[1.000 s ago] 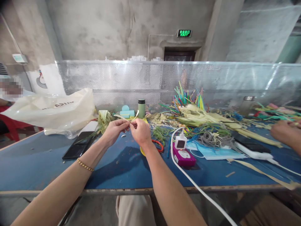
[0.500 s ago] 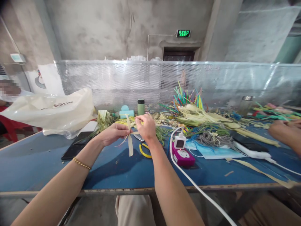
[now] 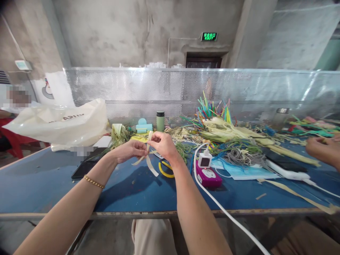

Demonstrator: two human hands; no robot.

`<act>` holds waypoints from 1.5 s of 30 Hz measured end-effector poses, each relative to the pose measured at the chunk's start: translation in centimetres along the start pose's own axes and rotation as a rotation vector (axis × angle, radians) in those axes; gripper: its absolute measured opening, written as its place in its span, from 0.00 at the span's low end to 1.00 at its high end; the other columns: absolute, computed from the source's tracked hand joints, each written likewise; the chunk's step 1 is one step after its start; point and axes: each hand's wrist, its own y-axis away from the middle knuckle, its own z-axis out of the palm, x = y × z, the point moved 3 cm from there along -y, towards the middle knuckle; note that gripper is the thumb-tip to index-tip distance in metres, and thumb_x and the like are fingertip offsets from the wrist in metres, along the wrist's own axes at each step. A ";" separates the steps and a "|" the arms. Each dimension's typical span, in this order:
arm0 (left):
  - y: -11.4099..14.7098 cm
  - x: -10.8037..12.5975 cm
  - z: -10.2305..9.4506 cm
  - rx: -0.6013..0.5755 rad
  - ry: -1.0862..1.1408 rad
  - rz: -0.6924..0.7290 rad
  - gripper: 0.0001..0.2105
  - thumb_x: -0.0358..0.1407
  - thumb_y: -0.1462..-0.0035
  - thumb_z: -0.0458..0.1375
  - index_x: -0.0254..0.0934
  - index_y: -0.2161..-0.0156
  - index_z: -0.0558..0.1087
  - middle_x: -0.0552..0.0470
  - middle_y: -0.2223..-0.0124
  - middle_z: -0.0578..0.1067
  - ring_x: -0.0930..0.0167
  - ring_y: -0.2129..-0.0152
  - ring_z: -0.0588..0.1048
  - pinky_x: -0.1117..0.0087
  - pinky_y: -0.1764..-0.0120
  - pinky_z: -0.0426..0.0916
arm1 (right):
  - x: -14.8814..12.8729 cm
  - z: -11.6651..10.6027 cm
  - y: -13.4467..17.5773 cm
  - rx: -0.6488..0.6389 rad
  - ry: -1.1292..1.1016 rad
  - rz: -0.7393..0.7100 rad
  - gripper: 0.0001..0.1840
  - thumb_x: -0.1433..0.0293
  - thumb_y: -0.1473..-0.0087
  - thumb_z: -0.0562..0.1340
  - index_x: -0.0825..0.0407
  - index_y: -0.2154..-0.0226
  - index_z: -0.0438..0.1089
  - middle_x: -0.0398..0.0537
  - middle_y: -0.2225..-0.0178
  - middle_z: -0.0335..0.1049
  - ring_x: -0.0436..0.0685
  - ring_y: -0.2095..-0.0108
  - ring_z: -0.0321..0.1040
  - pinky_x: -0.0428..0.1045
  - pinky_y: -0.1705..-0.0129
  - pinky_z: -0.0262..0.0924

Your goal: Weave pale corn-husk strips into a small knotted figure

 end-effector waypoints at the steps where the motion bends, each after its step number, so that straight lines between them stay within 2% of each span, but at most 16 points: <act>1: -0.1 0.0 0.0 0.026 -0.043 0.008 0.05 0.33 0.56 0.66 0.33 0.77 0.76 0.50 0.78 0.73 0.76 0.82 0.65 0.73 0.76 0.58 | -0.2 0.0 0.0 0.009 0.020 -0.020 0.13 0.61 0.53 0.66 0.53 0.78 0.67 0.40 0.79 0.65 0.49 0.76 0.59 0.45 0.73 0.55; 4: -0.3 0.0 -0.3 0.109 -0.064 0.026 0.04 0.31 0.56 0.63 0.34 0.78 0.75 0.51 0.80 0.73 0.75 0.82 0.67 0.73 0.76 0.58 | -0.5 0.2 0.1 0.032 0.046 -0.078 0.07 0.67 0.51 0.65 0.53 0.76 0.68 0.41 0.76 0.67 0.49 0.74 0.63 0.45 0.70 0.57; 9: -0.8 -0.5 -0.6 0.245 0.085 -0.021 0.04 0.30 0.56 0.60 0.34 0.79 0.71 0.53 0.83 0.70 0.75 0.86 0.67 0.73 0.79 0.59 | -0.6 0.7 0.4 0.068 0.105 -0.156 0.02 0.70 0.49 0.63 0.51 0.71 0.69 0.43 0.72 0.71 0.50 0.72 0.65 0.46 0.67 0.60; 14: -0.9 -0.6 -0.8 0.355 0.105 -0.034 0.05 0.32 0.54 0.61 0.33 0.78 0.72 0.53 0.83 0.70 0.76 0.87 0.65 0.73 0.81 0.56 | -1.1 1.2 0.6 0.085 0.324 -0.348 0.07 0.71 0.43 0.59 0.51 0.72 0.71 0.47 0.70 0.71 0.55 0.66 0.66 0.50 0.59 0.61; 17: -1.0 -0.7 -1.1 0.388 0.201 -0.007 0.04 0.32 0.54 0.63 0.32 0.75 0.74 0.53 0.82 0.69 0.77 0.86 0.65 0.73 0.80 0.57 | -1.2 1.2 0.7 0.107 0.373 -0.404 0.08 0.71 0.42 0.59 0.51 0.70 0.73 0.49 0.67 0.72 0.56 0.63 0.67 0.51 0.56 0.61; 21: -1.1 -0.8 -1.2 0.349 0.348 0.033 0.07 0.33 0.57 0.67 0.30 0.75 0.76 0.53 0.79 0.69 0.77 0.84 0.66 0.73 0.78 0.60 | -0.9 1.3 0.8 0.133 0.379 -0.394 0.08 0.71 0.41 0.59 0.51 0.67 0.74 0.50 0.67 0.73 0.56 0.63 0.68 0.51 0.58 0.62; 24: -1.0 -0.5 -0.8 0.261 0.402 0.033 0.09 0.34 0.58 0.69 0.28 0.74 0.77 0.51 0.77 0.71 0.77 0.82 0.66 0.73 0.77 0.61 | -0.5 1.4 0.8 0.151 0.410 -0.356 0.09 0.70 0.40 0.59 0.50 0.67 0.75 0.50 0.68 0.75 0.57 0.63 0.68 0.52 0.57 0.62; 28: -0.8 0.0 -0.5 0.158 0.466 0.046 0.09 0.31 0.58 0.69 0.27 0.70 0.79 0.47 0.73 0.75 0.76 0.79 0.70 0.73 0.73 0.65 | -0.4 1.4 0.7 0.145 0.447 -0.386 0.11 0.69 0.39 0.58 0.50 0.64 0.76 0.50 0.65 0.76 0.58 0.61 0.68 0.54 0.53 0.61; 32: -0.8 -0.2 -1.0 0.199 0.504 0.037 0.09 0.28 0.59 0.68 0.27 0.68 0.79 0.45 0.69 0.77 0.75 0.77 0.72 0.72 0.71 0.66 | -0.3 1.4 0.7 0.125 0.470 -0.437 0.13 0.70 0.38 0.57 0.50 0.59 0.77 0.51 0.62 0.76 0.58 0.59 0.67 0.54 0.52 0.61; 36: -0.9 -0.3 -1.4 0.247 0.525 0.025 0.07 0.26 0.59 0.67 0.28 0.70 0.78 0.47 0.71 0.76 0.74 0.78 0.72 0.72 0.72 0.67 | 0.1 1.5 0.7 0.106 0.487 -0.439 0.14 0.70 0.38 0.57 0.48 0.57 0.77 0.50 0.62 0.74 0.58 0.59 0.65 0.54 0.54 0.61; 40: -0.9 -0.1 -1.4 0.247 0.522 0.022 0.06 0.25 0.59 0.66 0.29 0.70 0.77 0.48 0.72 0.76 0.74 0.78 0.73 0.72 0.71 0.67 | 0.3 1.5 0.6 0.086 0.514 -0.445 0.14 0.70 0.38 0.57 0.48 0.57 0.77 0.50 0.62 0.74 0.57 0.59 0.65 0.53 0.54 0.61; 45: -1.0 -0.3 -1.4 0.235 0.529 0.025 0.08 0.30 0.56 0.68 0.28 0.69 0.78 0.47 0.72 0.76 0.75 0.79 0.72 0.73 0.73 0.66 | 0.1 1.5 0.6 0.055 0.554 -0.450 0.14 0.72 0.39 0.57 0.48 0.57 0.77 0.50 0.62 0.73 0.58 0.59 0.63 0.53 0.54 0.61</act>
